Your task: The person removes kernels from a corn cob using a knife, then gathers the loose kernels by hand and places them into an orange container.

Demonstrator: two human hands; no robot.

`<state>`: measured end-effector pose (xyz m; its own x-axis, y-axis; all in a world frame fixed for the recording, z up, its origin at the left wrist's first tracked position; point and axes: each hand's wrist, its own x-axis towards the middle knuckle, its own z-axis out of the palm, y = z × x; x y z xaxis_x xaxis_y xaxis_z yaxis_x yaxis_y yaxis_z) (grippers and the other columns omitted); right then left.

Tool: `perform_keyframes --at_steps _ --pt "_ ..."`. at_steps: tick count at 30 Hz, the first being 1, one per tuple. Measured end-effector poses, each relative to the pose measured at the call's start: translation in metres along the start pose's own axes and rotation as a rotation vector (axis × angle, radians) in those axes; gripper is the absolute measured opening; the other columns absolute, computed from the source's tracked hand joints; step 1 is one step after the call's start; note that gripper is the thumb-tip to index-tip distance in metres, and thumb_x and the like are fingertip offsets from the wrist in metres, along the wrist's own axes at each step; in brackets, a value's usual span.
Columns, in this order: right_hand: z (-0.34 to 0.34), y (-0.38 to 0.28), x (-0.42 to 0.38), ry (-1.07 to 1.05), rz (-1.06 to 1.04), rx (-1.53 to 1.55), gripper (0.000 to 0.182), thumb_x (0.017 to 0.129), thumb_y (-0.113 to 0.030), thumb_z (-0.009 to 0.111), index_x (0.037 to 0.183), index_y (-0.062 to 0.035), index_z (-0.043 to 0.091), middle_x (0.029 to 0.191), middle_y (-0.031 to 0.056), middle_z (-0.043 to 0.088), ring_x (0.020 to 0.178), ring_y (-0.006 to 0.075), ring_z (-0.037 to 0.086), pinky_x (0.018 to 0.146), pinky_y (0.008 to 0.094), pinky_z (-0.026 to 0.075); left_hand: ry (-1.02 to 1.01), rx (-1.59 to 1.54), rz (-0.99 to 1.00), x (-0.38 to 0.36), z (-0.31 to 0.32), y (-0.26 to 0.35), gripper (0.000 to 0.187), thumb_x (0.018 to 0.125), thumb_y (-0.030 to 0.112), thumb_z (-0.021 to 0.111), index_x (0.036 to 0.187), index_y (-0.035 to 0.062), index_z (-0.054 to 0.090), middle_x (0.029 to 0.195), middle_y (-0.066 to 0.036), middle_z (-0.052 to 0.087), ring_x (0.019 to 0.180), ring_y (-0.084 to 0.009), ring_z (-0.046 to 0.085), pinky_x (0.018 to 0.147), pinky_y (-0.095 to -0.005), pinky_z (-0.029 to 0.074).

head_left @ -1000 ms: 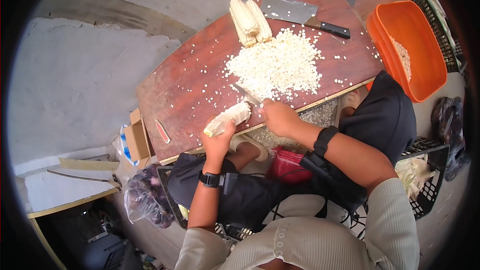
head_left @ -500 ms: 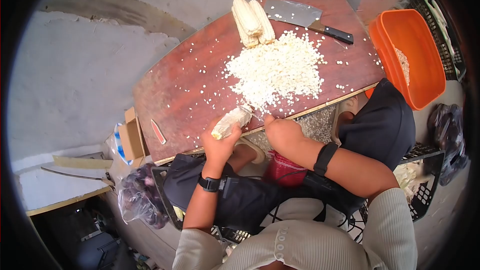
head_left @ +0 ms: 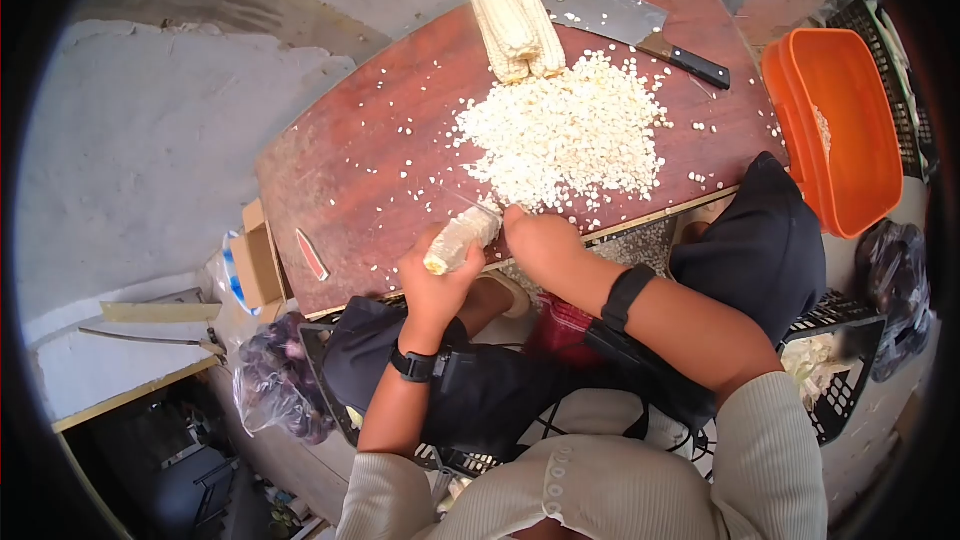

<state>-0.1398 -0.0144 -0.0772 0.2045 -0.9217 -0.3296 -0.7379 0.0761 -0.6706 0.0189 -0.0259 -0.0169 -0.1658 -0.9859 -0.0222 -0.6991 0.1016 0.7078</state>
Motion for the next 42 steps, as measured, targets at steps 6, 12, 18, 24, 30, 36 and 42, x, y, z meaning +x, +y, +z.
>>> perform_keyframes --at_steps 6,12,18,24,30,36,42 --pt "0.006 0.013 0.014 0.026 -0.083 0.161 0.021 0.088 -0.014 0.054 0.096 0.0055 0.053 0.086 0.0258 0.065 0.084 0.0421 0.064 0.073 0.0484 0.051 0.059 -0.086 -0.006 -0.007 0.003 -0.018 0.027 0.075 0.011 0.074 0.096 -0.0044 0.065 0.082 -0.011 0.070 0.074 -0.0145 0.067 0.066 -0.0298 0.052" --pt "0.009 0.021 0.003 0.122 -0.025 0.320 0.025 0.092 -0.020 0.052 0.097 0.0042 0.055 0.089 0.0262 0.064 0.088 0.0432 0.063 0.076 0.0510 0.049 0.097 -0.313 -0.137 -0.011 -0.005 -0.023 0.017 0.081 0.009 0.071 0.090 -0.0050 0.065 0.077 -0.004 0.067 0.066 -0.0085 0.059 0.059 -0.0264 0.048" --pt "-0.006 0.029 -0.026 0.289 -0.128 0.058 0.025 0.094 -0.024 0.049 0.095 0.0011 0.051 0.087 0.0229 0.062 0.074 0.0434 0.061 0.068 0.0517 0.048 0.123 -0.464 -0.326 -0.012 -0.004 -0.032 0.017 0.081 0.011 0.071 0.087 -0.0042 0.066 0.075 -0.004 0.066 0.065 -0.0088 0.059 0.058 -0.0260 0.047" --pt "-0.004 0.016 -0.051 0.330 -0.230 -0.282 0.011 0.086 -0.013 0.054 0.084 -0.0022 0.052 0.076 0.0163 0.062 0.065 0.0311 0.065 0.054 0.0414 0.052 0.138 -0.356 -0.261 -0.013 0.005 -0.040 0.021 0.079 0.013 0.073 0.087 -0.0045 0.068 0.079 -0.006 0.069 0.071 -0.0134 0.064 0.065 -0.0295 0.050" --pt "0.003 0.018 -0.051 0.352 -0.198 -0.379 0.005 0.081 -0.007 0.053 0.081 -0.0026 0.052 0.067 0.0124 0.062 0.060 0.0265 0.066 0.048 0.0356 0.052 0.104 -0.353 -0.262 -0.010 0.001 -0.037 0.021 0.077 0.012 0.074 0.090 -0.0044 0.068 0.083 -0.009 0.071 0.075 -0.0128 0.065 0.068 -0.0295 0.051" --pt "0.007 0.015 -0.032 0.264 -0.146 -0.275 0.005 0.083 -0.006 0.051 0.083 -0.0011 0.051 0.068 0.0143 0.062 0.062 0.0292 0.066 0.050 0.0384 0.053 0.065 -0.277 -0.193 -0.007 -0.002 -0.012 0.020 0.076 0.010 0.074 0.088 -0.0046 0.067 0.081 -0.009 0.070 0.075 -0.0121 0.065 0.068 -0.0292 0.051" --pt "0.002 0.019 0.004 0.093 -0.122 -0.208 0.010 0.085 -0.008 0.052 0.089 0.0008 0.053 0.075 0.0179 0.065 0.069 0.0336 0.067 0.059 0.0433 0.054 0.035 -0.233 -0.101 -0.009 -0.003 -0.013 0.021 0.077 0.010 0.074 0.091 -0.0035 0.066 0.083 -0.009 0.070 0.075 -0.0114 0.064 0.068 -0.0286 0.051"
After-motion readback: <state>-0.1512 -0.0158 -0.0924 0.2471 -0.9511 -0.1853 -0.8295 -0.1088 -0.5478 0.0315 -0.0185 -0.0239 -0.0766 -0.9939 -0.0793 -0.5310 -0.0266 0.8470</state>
